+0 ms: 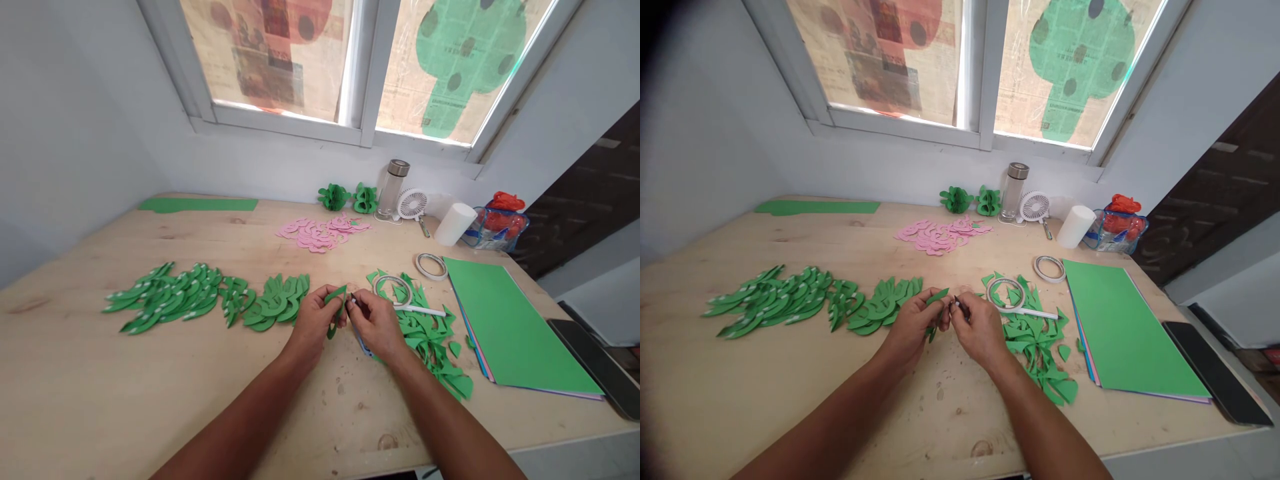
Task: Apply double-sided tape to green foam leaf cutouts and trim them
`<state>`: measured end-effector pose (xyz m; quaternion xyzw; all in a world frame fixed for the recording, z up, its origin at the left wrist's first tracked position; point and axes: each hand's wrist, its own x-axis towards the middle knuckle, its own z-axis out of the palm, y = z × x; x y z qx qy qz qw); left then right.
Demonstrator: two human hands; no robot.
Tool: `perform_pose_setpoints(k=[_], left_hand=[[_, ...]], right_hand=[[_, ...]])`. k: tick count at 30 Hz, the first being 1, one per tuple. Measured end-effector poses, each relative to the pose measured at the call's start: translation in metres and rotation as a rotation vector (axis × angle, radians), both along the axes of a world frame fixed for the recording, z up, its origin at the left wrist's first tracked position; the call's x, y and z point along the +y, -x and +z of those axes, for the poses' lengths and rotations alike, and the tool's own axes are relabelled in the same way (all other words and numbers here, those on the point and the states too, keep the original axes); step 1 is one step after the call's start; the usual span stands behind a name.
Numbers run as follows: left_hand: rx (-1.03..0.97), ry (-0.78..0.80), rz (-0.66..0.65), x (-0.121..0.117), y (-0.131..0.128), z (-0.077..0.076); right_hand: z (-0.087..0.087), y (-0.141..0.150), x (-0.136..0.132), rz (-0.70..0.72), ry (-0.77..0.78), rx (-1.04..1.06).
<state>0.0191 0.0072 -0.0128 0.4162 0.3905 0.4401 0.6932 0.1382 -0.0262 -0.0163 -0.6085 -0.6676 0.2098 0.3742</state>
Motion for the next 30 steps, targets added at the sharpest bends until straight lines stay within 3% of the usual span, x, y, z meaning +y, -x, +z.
perform_pose_setpoints(k=[30], left_hand=[[-0.023,-0.01,0.003,-0.0007,-0.0001,0.0]], right_hand=[[-0.0018,-0.0005,0.0007,0.005,-0.01,0.007]])
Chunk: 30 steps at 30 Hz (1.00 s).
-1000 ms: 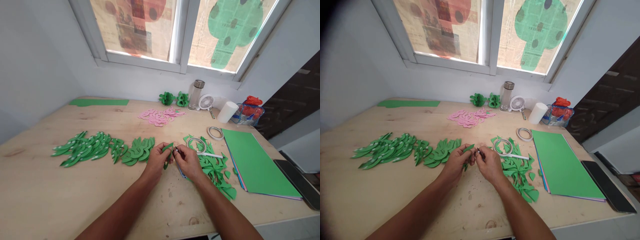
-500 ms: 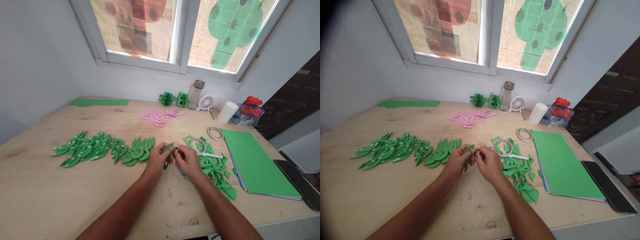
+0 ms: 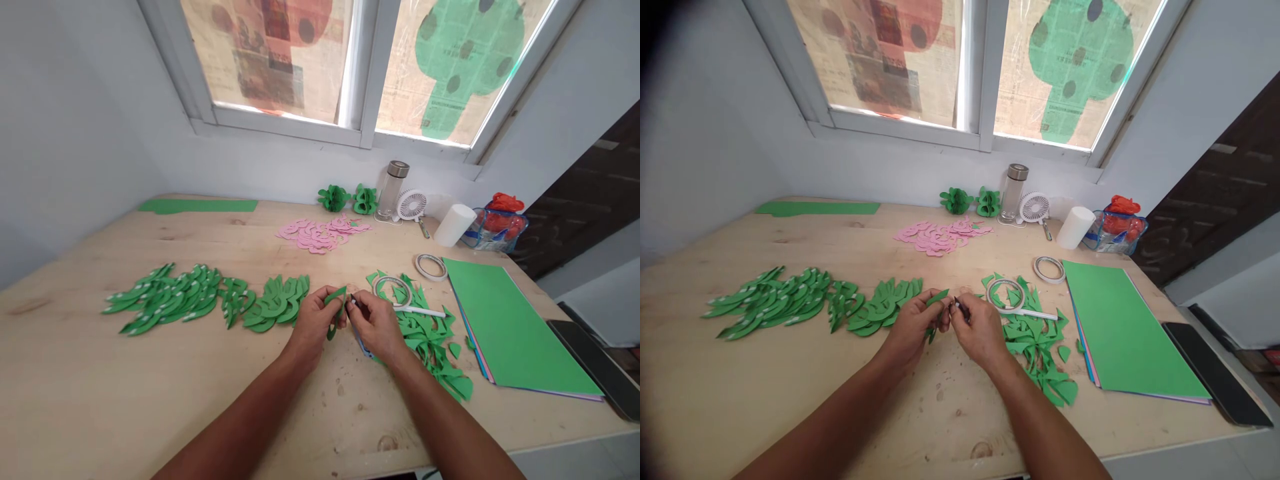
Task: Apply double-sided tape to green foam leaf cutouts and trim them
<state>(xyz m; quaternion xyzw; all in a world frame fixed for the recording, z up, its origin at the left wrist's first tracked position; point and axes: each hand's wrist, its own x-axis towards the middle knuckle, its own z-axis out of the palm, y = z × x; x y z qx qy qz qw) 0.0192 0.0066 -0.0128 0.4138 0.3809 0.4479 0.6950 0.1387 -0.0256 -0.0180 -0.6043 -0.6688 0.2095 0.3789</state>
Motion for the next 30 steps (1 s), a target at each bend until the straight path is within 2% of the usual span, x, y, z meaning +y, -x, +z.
perform_pose_setpoints(k=[23,30], left_hand=[[-0.002,-0.001,-0.004,0.0,0.0001,0.0002],[-0.003,0.007,0.004,-0.0005,-0.0001,0.001]], right_hand=[[-0.0007,-0.0003,0.0,-0.005,-0.016,0.012],[-0.0005,0.0005,0.0001,-0.012,0.021,-0.002]])
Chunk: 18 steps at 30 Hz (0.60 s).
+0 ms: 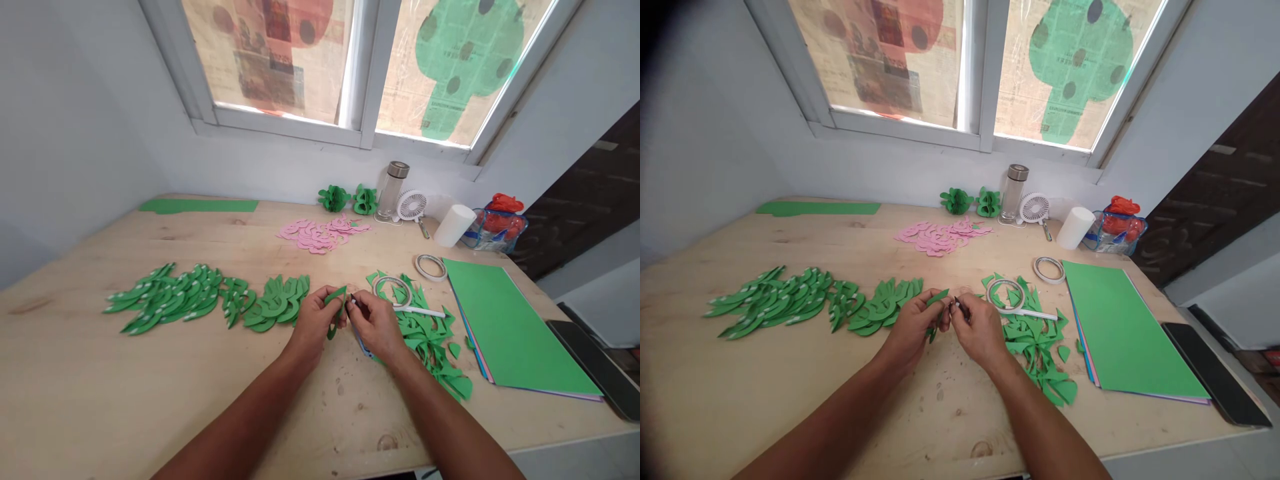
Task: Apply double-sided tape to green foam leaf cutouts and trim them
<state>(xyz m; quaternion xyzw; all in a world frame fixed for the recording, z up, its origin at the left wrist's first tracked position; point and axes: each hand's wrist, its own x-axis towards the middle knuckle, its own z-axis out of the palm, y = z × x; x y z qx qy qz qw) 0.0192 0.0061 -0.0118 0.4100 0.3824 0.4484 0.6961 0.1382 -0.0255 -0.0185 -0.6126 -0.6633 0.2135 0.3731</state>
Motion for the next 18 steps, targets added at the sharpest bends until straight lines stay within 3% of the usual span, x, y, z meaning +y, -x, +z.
perform_pose_setpoints(k=[18], left_hand=[[0.02,-0.016,-0.005,0.0011,0.0003,-0.0014]], right_hand=[[0.0023,-0.001,-0.0004,-0.029,-0.066,-0.006]])
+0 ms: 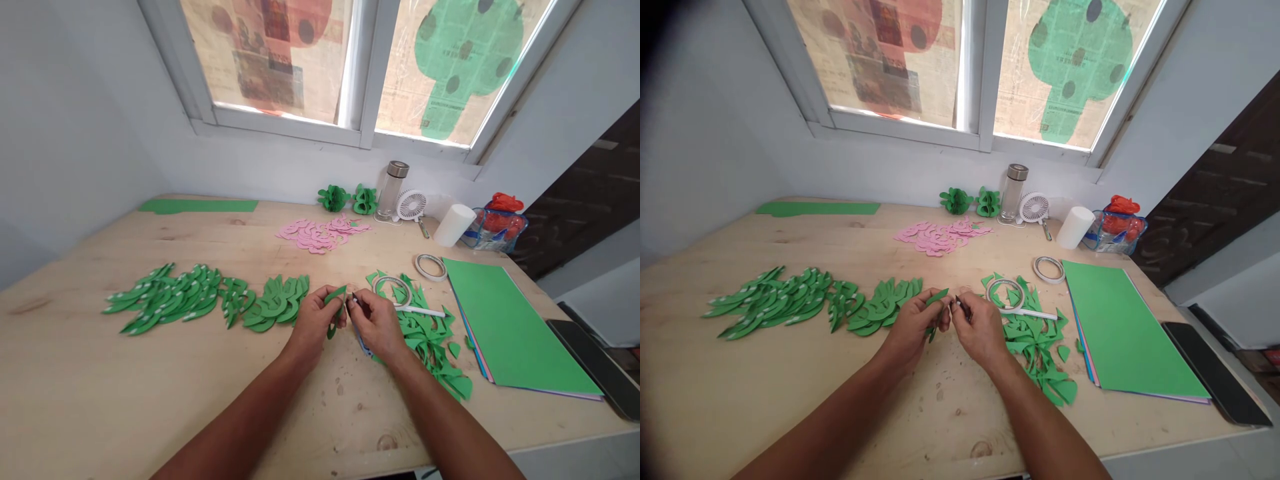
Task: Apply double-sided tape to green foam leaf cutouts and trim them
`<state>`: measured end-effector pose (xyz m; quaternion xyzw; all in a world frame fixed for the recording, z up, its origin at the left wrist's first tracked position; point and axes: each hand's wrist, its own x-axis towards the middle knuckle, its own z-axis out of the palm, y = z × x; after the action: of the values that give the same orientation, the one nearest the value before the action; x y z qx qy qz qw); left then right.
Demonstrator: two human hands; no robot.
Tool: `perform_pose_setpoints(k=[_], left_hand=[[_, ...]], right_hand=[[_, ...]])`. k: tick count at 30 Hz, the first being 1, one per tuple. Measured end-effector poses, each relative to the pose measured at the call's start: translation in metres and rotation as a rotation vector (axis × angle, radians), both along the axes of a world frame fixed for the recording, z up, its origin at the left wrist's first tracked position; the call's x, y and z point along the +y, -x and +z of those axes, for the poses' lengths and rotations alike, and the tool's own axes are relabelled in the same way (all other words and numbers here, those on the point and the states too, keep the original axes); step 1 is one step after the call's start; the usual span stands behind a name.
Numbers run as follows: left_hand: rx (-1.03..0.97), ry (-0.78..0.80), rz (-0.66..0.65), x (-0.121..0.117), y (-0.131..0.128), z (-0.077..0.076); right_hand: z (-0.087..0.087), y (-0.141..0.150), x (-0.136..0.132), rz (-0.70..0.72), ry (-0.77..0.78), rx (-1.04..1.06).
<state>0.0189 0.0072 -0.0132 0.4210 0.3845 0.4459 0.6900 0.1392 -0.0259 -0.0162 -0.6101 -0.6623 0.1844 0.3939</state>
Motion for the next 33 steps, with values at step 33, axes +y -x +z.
perform_pose_setpoints(k=[33], left_hand=[[-0.001,0.0,0.016,-0.0017,-0.0012,0.0026]], right_hand=[[-0.0045,-0.0048,0.0056,-0.026,0.064,0.407]])
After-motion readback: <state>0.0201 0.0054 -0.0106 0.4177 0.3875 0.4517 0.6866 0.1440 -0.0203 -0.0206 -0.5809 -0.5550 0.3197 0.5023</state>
